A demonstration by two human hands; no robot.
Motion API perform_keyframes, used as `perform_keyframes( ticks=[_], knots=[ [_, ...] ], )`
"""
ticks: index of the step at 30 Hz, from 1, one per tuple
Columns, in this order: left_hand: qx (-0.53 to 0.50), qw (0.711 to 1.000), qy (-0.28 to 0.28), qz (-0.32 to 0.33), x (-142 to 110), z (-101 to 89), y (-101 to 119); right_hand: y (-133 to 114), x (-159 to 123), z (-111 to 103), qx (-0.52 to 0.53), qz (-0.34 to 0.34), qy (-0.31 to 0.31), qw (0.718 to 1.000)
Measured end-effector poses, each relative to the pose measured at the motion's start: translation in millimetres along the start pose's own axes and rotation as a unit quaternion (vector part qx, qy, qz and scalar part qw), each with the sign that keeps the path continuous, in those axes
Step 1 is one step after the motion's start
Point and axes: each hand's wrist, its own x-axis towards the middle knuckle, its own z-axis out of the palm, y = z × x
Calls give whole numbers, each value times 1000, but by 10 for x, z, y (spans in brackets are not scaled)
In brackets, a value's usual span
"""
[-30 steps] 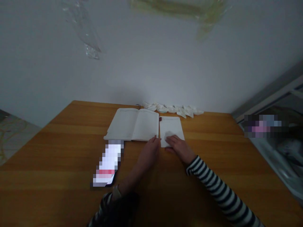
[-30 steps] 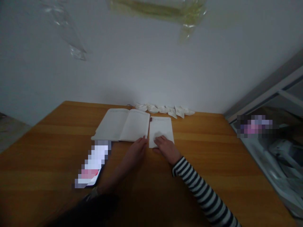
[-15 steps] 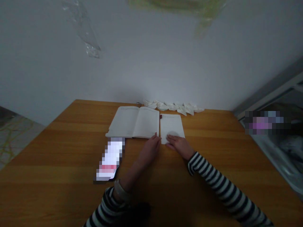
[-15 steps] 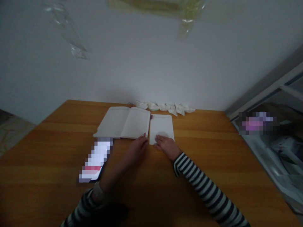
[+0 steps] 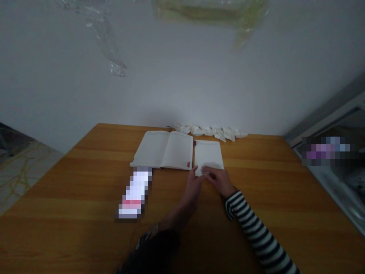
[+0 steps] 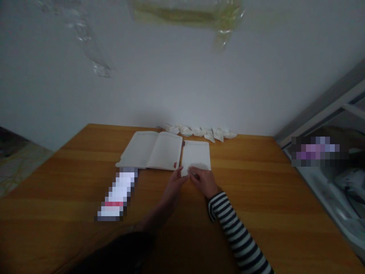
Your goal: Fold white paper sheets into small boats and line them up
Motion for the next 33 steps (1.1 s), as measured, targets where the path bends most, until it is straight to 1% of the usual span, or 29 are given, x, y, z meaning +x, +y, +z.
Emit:
perform_keyframes(
  ticks=[2,5,7,8,9,10,11,12,13,14,15,17,20,23,25,27,29,33],
  knots=[
    [8,1000,15,-2,15,-22,31,47,31,2,41,20,20,999],
    [34,999,28,11,32,-67,125,106,85,-15,81,29,34,996],
    [81,995,32,54,37,-60,212,129,112,-36,113,34,40,992],
    [129,987,29,94,40,-39,257,135,122,-47,128,35,42,990],
    [202,968,20,145,46,-8,298,139,129,-58,141,36,44,988],
    [291,937,1,193,56,29,334,142,134,-68,153,37,45,987],
    [375,900,-22,223,70,68,363,144,137,-75,163,38,47,985],
    [445,863,-47,233,91,105,383,146,139,-78,173,40,50,983],
    [493,836,-70,230,115,137,395,149,139,-78,183,44,53,981],
    [522,819,-86,223,143,161,400,154,138,-74,193,48,59,978],
    [539,808,-98,217,172,177,400,160,135,-67,203,53,69,975],
    [553,797,-109,217,227,194,393,178,123,-51,219,65,104,968],
    [577,777,-126,220,275,215,382,225,96,-47,231,89,201,948],
    [597,760,-139,217,278,256,377,287,76,-76,236,116,313,912],
    [608,751,-146,213,269,278,377,319,71,-98,250,136,358,889],
    [615,745,-152,208,265,280,382,333,71,-111,269,153,371,875],
    [618,743,-156,205,276,260,393,329,72,-116,291,170,366,867],
    [615,740,-175,208,315,195,425,308,75,-159,362,190,352,842]
  ],
)
